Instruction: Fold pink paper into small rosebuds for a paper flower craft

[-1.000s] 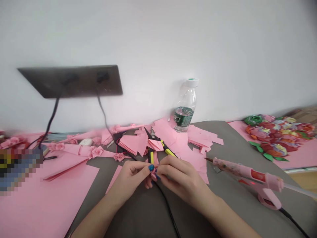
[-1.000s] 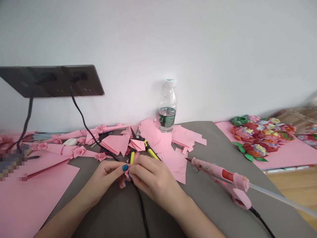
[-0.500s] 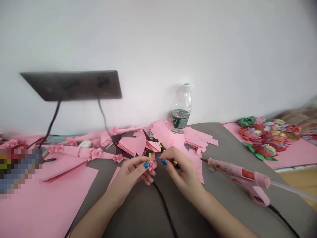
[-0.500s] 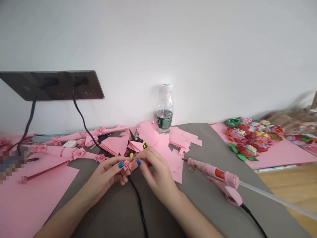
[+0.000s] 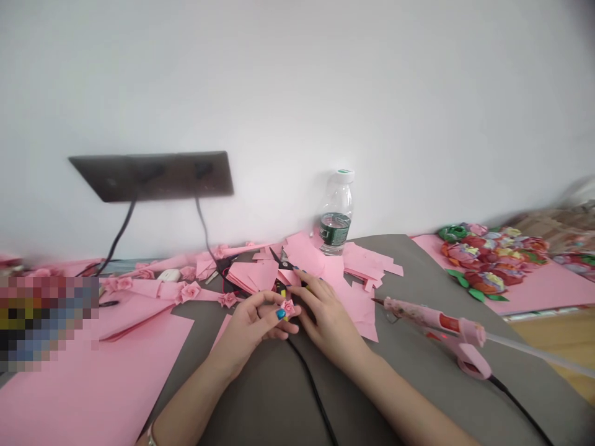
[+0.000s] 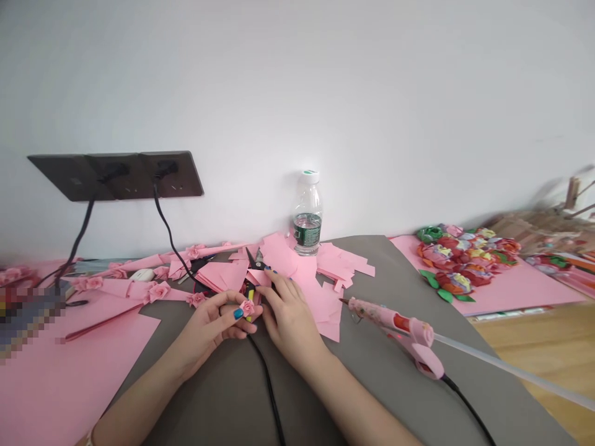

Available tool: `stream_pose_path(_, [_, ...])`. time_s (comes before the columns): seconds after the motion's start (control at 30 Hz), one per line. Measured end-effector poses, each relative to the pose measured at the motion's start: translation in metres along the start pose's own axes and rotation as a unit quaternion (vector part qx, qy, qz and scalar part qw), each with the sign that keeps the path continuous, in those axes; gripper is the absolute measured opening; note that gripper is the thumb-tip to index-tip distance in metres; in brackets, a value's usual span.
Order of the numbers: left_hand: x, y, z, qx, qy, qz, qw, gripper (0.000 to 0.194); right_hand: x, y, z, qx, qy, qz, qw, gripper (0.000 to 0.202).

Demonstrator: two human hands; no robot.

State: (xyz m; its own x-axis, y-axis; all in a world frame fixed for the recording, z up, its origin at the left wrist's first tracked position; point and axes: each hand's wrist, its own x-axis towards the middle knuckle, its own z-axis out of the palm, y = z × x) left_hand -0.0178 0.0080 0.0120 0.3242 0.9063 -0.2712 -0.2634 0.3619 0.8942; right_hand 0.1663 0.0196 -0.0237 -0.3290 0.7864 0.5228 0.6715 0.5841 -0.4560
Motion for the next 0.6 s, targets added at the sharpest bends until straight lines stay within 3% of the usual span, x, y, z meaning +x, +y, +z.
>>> stream_pose_path(0.2, [0.000, 0.003, 0.001, -0.012, 0.003, 0.014, 1.000, 0.032, 0.001, 0.000, -0.002, -0.005, -0.012, 0.012, 1.000, 0.030])
stream_pose_path(0.33, [0.000, 0.014, -0.007, 0.029, 0.065, 0.084, 0.994, 0.028, 0.001, 0.000, -0.002, 0.000, -0.012, 0.016, 1.000, 0.030])
stream_pose_path(0.4, [0.002, 0.020, -0.017, 0.151, 0.134, 0.147, 0.968, 0.025, 0.001, 0.001, -0.001, -0.005, -0.012, 0.016, 1.000, 0.029])
stream_pose_path(0.6, [0.000, 0.039, -0.058, 0.284, 0.269, 0.254, 0.884, 0.021, 0.000, 0.002, 0.000, -0.009, -0.011, 0.006, 1.000, 0.026])
